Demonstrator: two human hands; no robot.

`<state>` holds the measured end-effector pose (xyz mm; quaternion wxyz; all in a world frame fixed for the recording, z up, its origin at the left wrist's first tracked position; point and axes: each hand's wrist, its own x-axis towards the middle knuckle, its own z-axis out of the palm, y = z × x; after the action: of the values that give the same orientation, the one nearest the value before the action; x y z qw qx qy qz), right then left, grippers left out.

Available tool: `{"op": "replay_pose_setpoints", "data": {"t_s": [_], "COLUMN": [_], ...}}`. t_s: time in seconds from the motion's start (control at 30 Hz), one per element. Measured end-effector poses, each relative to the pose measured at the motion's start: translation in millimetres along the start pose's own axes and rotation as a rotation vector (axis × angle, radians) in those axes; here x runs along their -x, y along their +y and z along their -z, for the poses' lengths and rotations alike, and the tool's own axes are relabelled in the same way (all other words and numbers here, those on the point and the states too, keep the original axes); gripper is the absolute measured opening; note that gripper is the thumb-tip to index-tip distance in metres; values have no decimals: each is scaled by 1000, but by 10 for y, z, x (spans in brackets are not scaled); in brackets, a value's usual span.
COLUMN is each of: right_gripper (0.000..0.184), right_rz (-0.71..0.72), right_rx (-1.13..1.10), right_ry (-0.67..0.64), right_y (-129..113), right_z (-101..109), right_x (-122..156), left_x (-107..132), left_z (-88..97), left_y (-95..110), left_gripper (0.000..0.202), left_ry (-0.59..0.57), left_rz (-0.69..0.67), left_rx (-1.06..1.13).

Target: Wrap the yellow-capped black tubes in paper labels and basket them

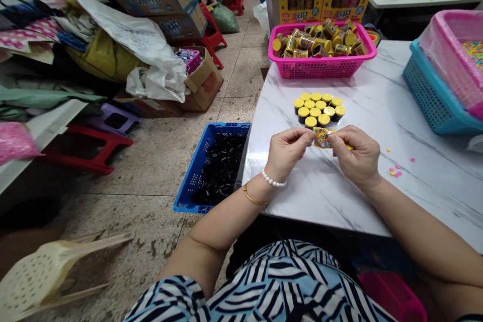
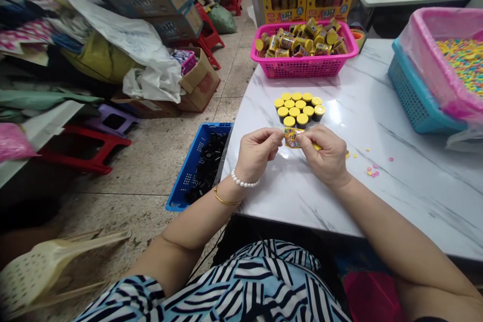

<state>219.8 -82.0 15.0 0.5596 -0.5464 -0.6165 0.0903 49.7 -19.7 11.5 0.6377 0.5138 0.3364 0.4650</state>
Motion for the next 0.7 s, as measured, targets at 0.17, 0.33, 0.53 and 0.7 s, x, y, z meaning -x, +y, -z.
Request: {"op": "replay_pose_setpoints", "data": {"t_s": [0.17, 0.33, 0.53, 0.7], "right_gripper": [25, 22, 27, 35], "right_rz": [-94, -347, -377, -326], "right_rx": [79, -102, -148, -95], "right_ry": [-49, -109, -25, -10], "right_y": [31, 57, 80, 86], "right_z": [-12, -47, -30, -16], "right_x": [-3, 7, 5, 4], "left_x": [-6, -39, -19, 48], "left_z": [9, 21, -2, -11], "left_y": [51, 41, -2, 21], "left_gripper": [33, 30, 39, 43], "left_ry": [-7, -21, 52, 33], "left_rz": [66, 43, -25, -77], "left_rx": [-4, -81, -38, -47]}}
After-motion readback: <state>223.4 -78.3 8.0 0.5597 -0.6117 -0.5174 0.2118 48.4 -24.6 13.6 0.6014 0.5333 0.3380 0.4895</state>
